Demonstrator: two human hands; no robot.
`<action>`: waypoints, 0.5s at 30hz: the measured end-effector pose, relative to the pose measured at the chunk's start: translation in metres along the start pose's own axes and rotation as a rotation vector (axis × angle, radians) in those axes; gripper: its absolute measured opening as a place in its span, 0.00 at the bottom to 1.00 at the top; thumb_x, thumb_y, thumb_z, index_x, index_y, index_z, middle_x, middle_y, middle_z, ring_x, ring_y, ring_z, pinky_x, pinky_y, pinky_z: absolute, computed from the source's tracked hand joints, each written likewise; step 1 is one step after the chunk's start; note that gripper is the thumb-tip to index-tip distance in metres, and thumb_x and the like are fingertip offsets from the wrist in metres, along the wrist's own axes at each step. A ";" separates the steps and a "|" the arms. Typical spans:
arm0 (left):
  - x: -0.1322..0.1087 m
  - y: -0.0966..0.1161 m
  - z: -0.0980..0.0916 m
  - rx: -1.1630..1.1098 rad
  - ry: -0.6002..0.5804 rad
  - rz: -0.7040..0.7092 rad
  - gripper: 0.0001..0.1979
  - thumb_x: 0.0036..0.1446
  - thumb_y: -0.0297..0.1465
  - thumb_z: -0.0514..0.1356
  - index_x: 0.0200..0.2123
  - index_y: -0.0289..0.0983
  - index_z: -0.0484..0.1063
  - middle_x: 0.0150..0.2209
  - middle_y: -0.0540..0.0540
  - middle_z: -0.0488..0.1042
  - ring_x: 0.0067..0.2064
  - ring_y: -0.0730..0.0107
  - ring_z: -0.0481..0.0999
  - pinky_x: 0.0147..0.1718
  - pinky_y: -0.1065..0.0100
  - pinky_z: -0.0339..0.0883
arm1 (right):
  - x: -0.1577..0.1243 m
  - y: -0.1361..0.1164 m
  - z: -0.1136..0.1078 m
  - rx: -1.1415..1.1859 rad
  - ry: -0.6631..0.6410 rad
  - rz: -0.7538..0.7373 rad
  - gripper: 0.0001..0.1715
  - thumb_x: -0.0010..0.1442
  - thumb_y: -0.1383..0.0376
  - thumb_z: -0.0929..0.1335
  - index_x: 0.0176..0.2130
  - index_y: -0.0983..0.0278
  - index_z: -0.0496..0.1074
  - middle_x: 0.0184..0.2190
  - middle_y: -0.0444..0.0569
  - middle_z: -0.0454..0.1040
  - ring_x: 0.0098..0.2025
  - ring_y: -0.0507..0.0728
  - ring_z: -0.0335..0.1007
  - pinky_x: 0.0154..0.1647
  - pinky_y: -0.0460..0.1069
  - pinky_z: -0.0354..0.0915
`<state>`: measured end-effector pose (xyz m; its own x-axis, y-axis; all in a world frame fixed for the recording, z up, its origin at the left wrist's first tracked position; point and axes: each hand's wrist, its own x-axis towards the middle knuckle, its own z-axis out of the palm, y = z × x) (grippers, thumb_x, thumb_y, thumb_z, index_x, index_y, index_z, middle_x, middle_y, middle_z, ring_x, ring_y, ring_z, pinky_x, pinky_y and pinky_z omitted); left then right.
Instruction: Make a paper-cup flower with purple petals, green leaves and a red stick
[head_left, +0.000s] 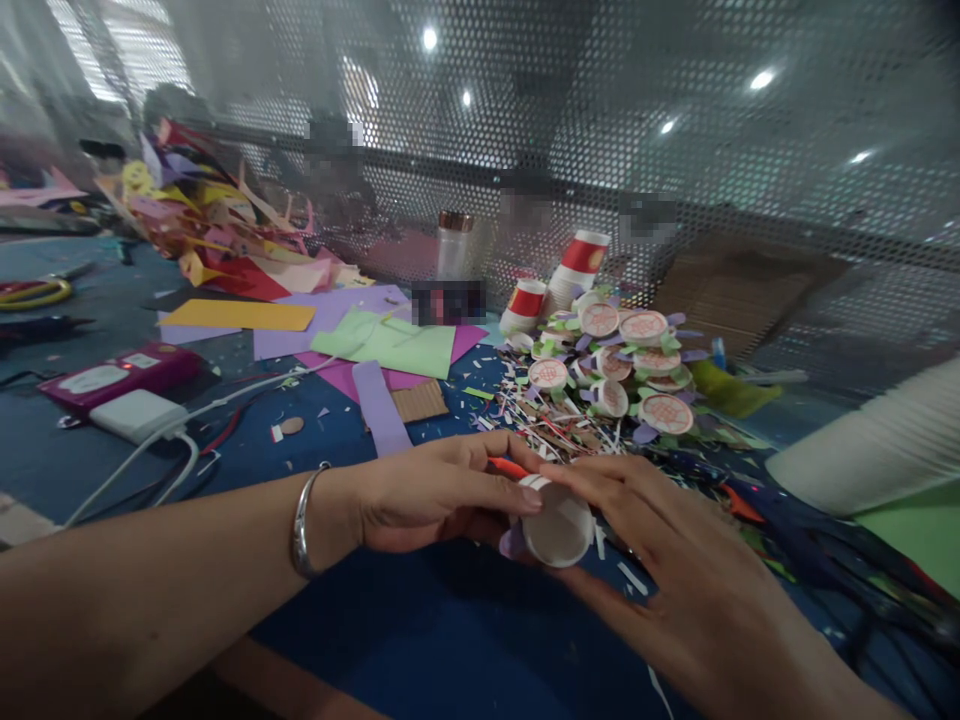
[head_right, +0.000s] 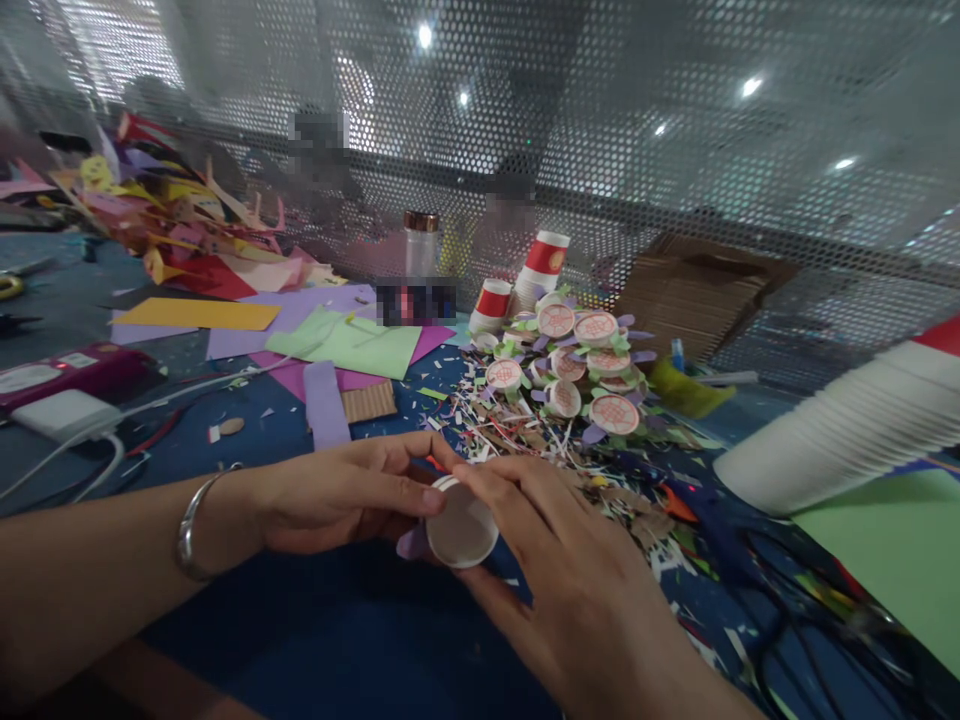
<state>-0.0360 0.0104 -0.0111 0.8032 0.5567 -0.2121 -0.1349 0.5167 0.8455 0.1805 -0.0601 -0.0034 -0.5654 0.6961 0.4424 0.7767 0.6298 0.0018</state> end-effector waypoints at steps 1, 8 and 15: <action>0.000 0.000 0.000 0.000 0.001 0.008 0.14 0.54 0.29 0.70 0.41 0.36 0.70 0.34 0.50 0.75 0.33 0.76 0.74 0.33 0.72 0.66 | 0.000 0.000 0.000 0.000 0.000 -0.003 0.29 0.64 0.64 0.69 0.62 0.63 0.63 0.50 0.59 0.73 0.52 0.65 0.74 0.47 0.62 0.76; 0.002 -0.004 0.000 -0.037 0.002 0.047 0.16 0.54 0.30 0.70 0.44 0.36 0.71 0.35 0.49 0.76 0.33 0.76 0.74 0.34 0.71 0.65 | 0.000 0.003 0.001 -0.009 0.003 0.010 0.30 0.67 0.63 0.66 0.66 0.61 0.61 0.54 0.59 0.71 0.55 0.66 0.72 0.49 0.62 0.76; 0.002 -0.008 0.004 0.038 0.015 0.105 0.17 0.50 0.24 0.71 0.41 0.35 0.70 0.35 0.49 0.76 0.36 0.74 0.75 0.37 0.71 0.65 | 0.001 0.000 0.002 -0.014 -0.011 0.009 0.29 0.67 0.63 0.65 0.65 0.61 0.62 0.52 0.60 0.71 0.52 0.65 0.74 0.46 0.60 0.78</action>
<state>-0.0308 0.0051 -0.0161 0.7770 0.6163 -0.1283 -0.1956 0.4301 0.8813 0.1793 -0.0586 -0.0052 -0.5612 0.7058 0.4323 0.7858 0.6184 0.0104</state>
